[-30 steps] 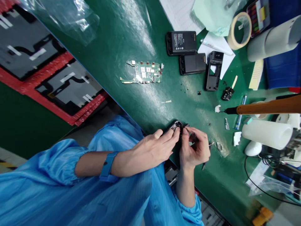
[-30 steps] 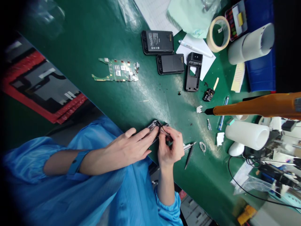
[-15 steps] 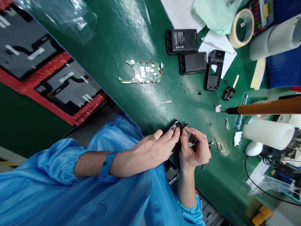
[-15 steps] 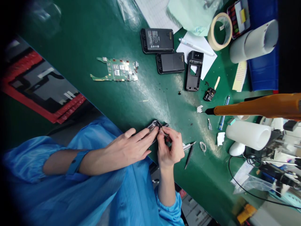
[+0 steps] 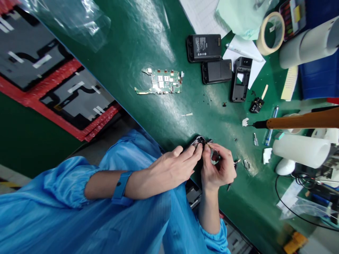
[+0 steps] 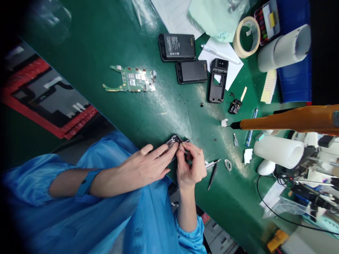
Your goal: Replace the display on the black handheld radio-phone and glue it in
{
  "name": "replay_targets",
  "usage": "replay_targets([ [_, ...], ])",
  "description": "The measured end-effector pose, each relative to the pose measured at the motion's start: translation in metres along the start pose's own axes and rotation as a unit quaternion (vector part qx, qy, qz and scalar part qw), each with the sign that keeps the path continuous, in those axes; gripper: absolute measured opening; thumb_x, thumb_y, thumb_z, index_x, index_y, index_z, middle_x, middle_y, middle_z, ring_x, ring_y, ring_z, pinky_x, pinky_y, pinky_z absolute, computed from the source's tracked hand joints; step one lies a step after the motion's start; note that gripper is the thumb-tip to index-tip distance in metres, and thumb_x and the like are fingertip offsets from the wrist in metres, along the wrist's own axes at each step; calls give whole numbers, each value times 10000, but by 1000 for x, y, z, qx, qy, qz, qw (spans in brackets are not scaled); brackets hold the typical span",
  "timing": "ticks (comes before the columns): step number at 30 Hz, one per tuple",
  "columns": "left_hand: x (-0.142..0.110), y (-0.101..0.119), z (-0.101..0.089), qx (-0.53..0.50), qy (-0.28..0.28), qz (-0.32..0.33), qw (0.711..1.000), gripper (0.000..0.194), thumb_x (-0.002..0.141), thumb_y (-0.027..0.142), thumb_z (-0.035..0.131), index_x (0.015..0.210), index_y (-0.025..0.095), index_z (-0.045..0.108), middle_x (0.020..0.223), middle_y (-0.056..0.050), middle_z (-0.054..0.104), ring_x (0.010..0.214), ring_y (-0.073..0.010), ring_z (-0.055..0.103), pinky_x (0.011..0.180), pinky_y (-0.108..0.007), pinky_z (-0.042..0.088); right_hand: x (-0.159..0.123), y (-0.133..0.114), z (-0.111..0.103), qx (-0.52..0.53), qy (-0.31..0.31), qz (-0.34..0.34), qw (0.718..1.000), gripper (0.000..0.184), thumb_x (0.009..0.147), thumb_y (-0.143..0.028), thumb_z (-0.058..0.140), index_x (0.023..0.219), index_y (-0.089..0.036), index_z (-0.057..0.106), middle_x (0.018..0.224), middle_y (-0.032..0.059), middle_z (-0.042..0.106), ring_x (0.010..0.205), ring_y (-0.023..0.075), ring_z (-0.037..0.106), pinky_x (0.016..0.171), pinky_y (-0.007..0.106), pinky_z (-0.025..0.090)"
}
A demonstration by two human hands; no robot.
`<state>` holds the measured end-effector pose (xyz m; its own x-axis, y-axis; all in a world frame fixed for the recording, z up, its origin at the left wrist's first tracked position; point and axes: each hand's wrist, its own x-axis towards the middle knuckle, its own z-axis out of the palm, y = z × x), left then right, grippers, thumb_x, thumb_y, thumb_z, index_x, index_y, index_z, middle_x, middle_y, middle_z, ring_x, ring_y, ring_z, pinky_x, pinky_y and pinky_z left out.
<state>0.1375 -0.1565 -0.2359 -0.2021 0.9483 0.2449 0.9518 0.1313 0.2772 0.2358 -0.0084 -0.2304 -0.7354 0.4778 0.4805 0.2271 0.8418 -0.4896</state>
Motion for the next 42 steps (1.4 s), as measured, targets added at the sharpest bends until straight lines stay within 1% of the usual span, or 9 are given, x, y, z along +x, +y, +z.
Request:
replay_targets([
  [6, 0, 0, -2, 4, -4, 0, 1000, 403, 1158, 238, 512, 1395, 184, 834, 1541, -85, 760, 1388, -223, 621, 939, -381, 463, -1, 0, 1, 1, -3, 6, 1000, 152, 1025, -58, 773, 1112, -167, 714, 1011, 41, 801, 880, 113, 765, 641, 197, 537],
  [13, 0, 0, -2, 9, 0, -4, 1000, 414, 1158, 238, 506, 1419, 164, 819, 1517, -87, 771, 1378, -225, 623, 957, -380, 468, -2, 0, 3, -4, 4, 11, 1000, 138, 1030, -63, 766, 1109, -162, 711, 1013, 56, 800, 918, 134, 775, 654, 211, 563],
  [19, 1, -1, -2, 12, -10, 3, 1000, 403, 1155, 300, 574, 1457, 147, 794, 1551, -103, 745, 1396, -236, 602, 947, -375, 471, -2, 1, 2, -1, 1, 11, 1000, 140, 1037, -60, 755, 1117, -160, 699, 1016, 50, 793, 838, 90, 728, 644, 181, 526],
  [23, 1, 0, -3, 8, -8, -2, 1000, 398, 1155, 300, 570, 1442, 154, 804, 1521, -90, 764, 1365, -226, 619, 943, -370, 467, -2, 1, 3, 1, -5, 11, 1000, 148, 1038, -66, 755, 1126, -166, 691, 1028, 48, 792, 900, 106, 755, 681, 186, 554],
  [26, 0, 1, -2, 11, -8, 6, 1000, 381, 1143, 297, 592, 1419, 167, 819, 1536, -111, 748, 1380, -248, 610, 962, -378, 459, -2, 0, 3, -1, -7, 13, 1000, 133, 1044, -75, 752, 1119, -166, 690, 1030, 48, 793, 906, 105, 757, 684, 183, 556],
  [30, -4, 2, 1, 29, -10, 16, 999, 429, 1144, 343, 624, 1494, 145, 771, 1593, -143, 700, 1427, -283, 572, 986, -386, 459, -1, -4, 3, -9, 0, 17, 1000, 127, 1037, -85, 769, 1109, -172, 711, 1008, 32, 801, 854, 92, 749, 680, 189, 547],
  [32, -4, 2, 1, 32, -8, 14, 999, 452, 1149, 361, 620, 1512, 128, 756, 1596, -148, 697, 1422, -290, 573, 978, -385, 463, -1, -7, 2, -11, 26, 28, 999, 138, 1019, -85, 789, 1095, -179, 722, 988, 21, 802, 843, 99, 754, 661, 199, 533],
  [38, 1, 1, -7, 33, -23, 8, 999, 422, 1174, 301, 559, 1495, 119, 763, 1589, -119, 713, 1356, -254, 625, 941, -351, 490, -3, -15, -4, -5, 181, 95, 979, 107, 1023, -162, 801, 1033, -184, 696, 919, 27, 754, 791, 128, 738, 566, 226, 464],
  [42, 4, 1, -10, 41, -18, 10, 999, 410, 1175, 270, 541, 1478, 119, 774, 1567, -96, 738, 1342, -241, 636, 959, -345, 496, -12, -12, -8, -1, 209, 139, 968, 117, 1001, -194, 831, 1009, -178, 716, 904, 29, 763, 716, 105, 685, 563, 221, 467],
])
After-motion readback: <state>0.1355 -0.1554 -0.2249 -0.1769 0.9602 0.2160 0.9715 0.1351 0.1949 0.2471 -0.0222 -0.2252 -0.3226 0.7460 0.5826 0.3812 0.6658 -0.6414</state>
